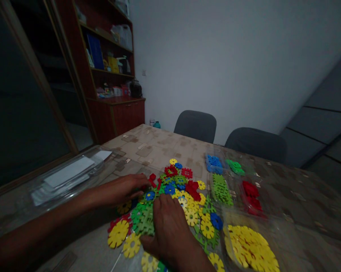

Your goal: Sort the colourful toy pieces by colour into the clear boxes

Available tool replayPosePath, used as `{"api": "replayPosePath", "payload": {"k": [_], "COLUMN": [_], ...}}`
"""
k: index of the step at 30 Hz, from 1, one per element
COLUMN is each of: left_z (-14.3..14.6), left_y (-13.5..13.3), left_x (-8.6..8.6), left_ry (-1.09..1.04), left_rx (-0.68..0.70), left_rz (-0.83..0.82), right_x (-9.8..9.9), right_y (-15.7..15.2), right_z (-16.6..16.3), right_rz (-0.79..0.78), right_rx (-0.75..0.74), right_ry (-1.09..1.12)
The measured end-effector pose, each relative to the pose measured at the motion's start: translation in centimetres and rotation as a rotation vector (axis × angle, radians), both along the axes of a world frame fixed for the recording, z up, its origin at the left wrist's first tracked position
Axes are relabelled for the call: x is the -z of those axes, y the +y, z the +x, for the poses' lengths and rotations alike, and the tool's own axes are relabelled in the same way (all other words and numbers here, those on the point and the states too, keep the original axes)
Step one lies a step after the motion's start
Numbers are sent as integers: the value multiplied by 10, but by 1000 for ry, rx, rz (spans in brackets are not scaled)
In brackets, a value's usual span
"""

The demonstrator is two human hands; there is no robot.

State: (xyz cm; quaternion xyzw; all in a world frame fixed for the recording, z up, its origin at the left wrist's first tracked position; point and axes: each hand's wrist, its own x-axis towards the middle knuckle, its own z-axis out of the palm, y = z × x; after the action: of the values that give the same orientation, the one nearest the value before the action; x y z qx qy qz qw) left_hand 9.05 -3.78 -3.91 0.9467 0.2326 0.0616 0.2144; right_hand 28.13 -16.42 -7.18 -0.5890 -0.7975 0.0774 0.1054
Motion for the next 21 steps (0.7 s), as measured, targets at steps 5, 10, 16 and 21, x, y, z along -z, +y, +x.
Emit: {"api": "replayPosePath", "payload": {"k": [5, 10, 16, 21], "left_z": [9, 28, 32, 23], "left_y": [-17, -39, -45, -34], "left_x": [4, 21, 30, 21], "left_ry": [34, 26, 98, 64], "left_rx": [-81, -123, -113, -49], "left_rz": [0, 39, 53, -24], "right_x": [-6, -27, -64, -77], "right_y": [-16, -35, -30, -7], "right_z": [29, 73, 153, 215], "right_rz": [95, 176, 167, 52], "right_rx": [66, 135, 279, 360], "right_ry": [39, 19, -16, -4]}}
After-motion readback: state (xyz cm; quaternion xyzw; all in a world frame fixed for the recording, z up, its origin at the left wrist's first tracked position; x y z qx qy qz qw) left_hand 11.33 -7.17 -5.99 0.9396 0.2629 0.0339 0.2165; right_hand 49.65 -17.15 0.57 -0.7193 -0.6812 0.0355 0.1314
